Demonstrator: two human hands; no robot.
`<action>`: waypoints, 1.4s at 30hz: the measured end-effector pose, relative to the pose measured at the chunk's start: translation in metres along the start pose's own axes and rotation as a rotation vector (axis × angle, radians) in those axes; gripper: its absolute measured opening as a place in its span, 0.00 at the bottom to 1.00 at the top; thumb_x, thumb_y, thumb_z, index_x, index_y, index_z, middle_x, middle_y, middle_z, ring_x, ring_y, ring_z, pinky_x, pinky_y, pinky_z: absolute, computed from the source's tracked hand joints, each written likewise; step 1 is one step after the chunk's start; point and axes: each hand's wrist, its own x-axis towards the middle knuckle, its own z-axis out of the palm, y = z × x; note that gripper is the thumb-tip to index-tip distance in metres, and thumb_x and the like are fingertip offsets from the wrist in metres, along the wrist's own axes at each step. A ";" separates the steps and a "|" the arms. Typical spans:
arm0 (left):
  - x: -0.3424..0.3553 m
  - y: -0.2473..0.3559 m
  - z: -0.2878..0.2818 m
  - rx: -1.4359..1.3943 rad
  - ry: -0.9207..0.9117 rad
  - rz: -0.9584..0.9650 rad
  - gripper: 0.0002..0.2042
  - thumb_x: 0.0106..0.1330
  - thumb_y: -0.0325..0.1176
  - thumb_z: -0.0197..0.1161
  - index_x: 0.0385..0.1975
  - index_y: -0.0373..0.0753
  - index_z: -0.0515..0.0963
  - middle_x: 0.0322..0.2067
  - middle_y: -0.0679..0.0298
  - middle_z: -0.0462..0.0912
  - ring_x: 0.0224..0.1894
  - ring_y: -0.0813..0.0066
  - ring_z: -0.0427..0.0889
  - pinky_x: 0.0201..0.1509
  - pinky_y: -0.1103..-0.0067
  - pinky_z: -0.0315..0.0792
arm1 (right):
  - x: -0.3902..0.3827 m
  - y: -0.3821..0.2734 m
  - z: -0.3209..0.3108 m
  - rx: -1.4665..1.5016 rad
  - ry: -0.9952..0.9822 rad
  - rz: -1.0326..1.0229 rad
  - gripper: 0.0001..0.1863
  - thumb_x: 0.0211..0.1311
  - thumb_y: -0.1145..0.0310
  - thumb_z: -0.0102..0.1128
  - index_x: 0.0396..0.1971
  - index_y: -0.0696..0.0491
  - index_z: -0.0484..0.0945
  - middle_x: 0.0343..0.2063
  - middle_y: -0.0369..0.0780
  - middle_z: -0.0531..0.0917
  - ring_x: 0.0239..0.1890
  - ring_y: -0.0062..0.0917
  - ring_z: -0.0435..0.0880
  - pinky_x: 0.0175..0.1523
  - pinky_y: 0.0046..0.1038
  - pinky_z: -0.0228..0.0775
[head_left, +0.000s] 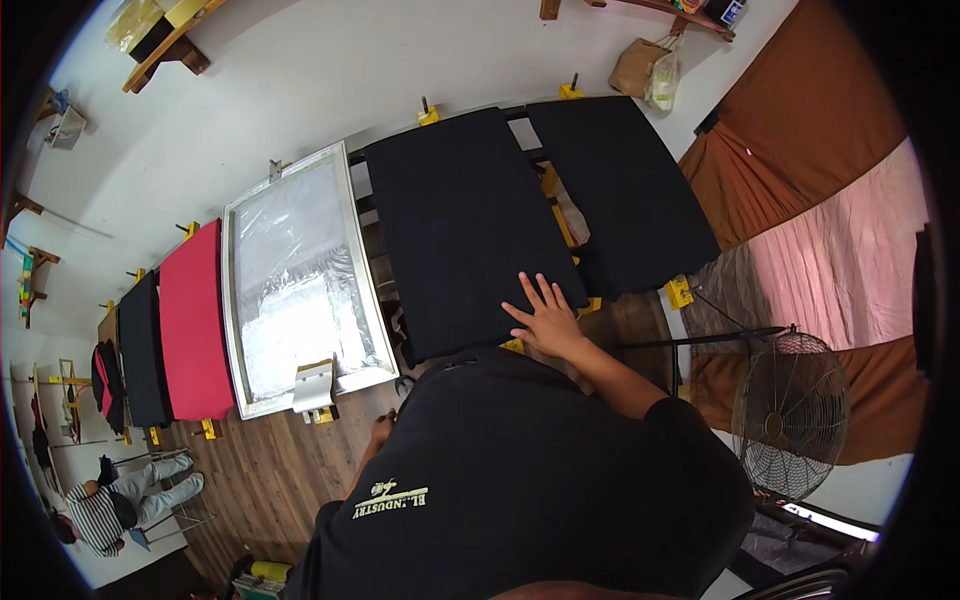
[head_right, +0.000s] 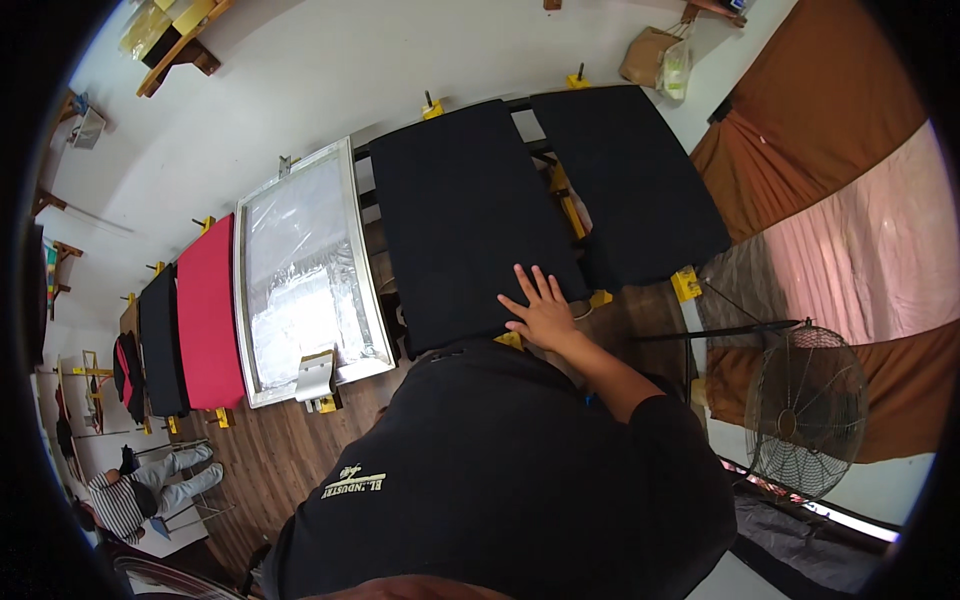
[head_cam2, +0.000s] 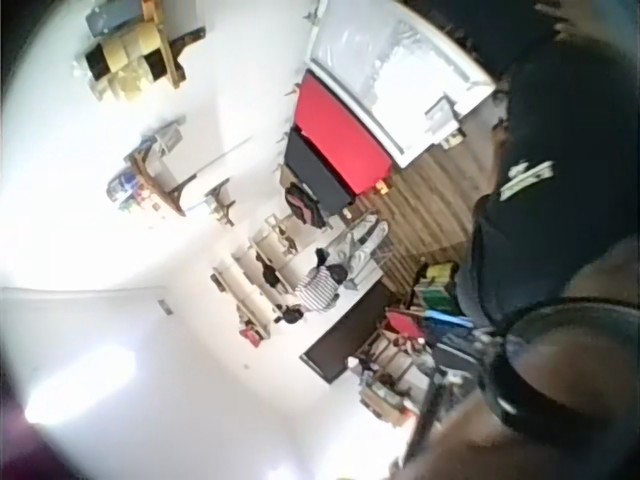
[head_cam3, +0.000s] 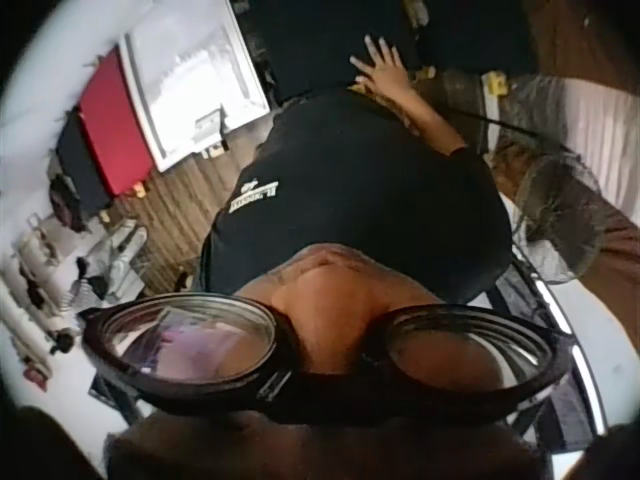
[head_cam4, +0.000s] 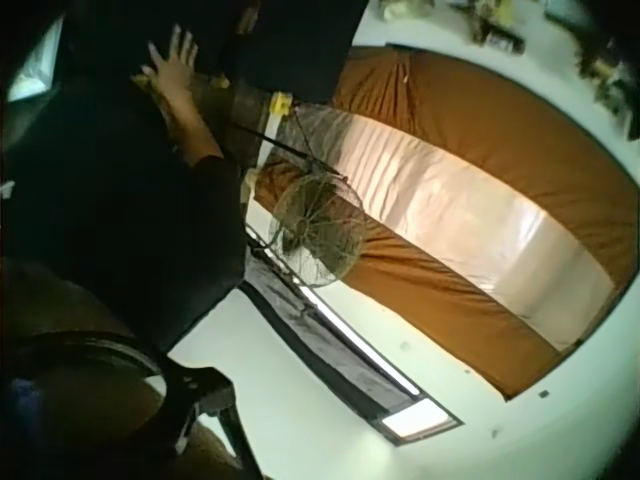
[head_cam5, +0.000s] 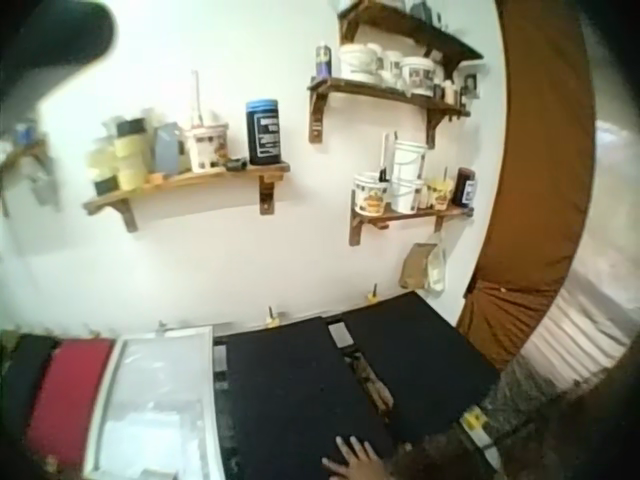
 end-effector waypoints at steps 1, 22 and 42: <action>0.005 0.001 0.002 -0.001 -0.001 0.006 0.26 0.75 0.54 0.53 0.54 0.33 0.79 0.46 0.46 0.86 0.50 0.50 0.84 0.54 0.64 0.75 | -0.004 0.005 0.001 -0.017 -0.004 0.029 0.31 0.72 0.37 0.48 0.72 0.28 0.68 0.80 0.46 0.38 0.81 0.50 0.38 0.79 0.55 0.37; -0.003 -0.003 0.010 -0.560 -0.075 -0.344 0.31 0.73 0.56 0.57 0.46 0.24 0.82 0.46 0.44 0.87 0.50 0.53 0.85 0.55 0.67 0.74 | -0.001 0.006 0.011 -0.005 0.012 0.055 0.30 0.72 0.38 0.48 0.73 0.23 0.64 0.80 0.44 0.41 0.80 0.50 0.41 0.79 0.53 0.37; -0.073 -0.004 -0.158 -1.646 0.279 -0.807 0.24 0.76 0.62 0.43 0.51 0.52 0.76 0.39 0.76 0.81 0.40 0.76 0.76 0.47 0.73 0.69 | -0.021 -0.166 -0.318 1.342 -0.088 -1.201 0.63 0.59 0.23 0.52 0.69 0.73 0.58 0.65 0.68 0.66 0.69 0.54 0.70 0.69 0.48 0.64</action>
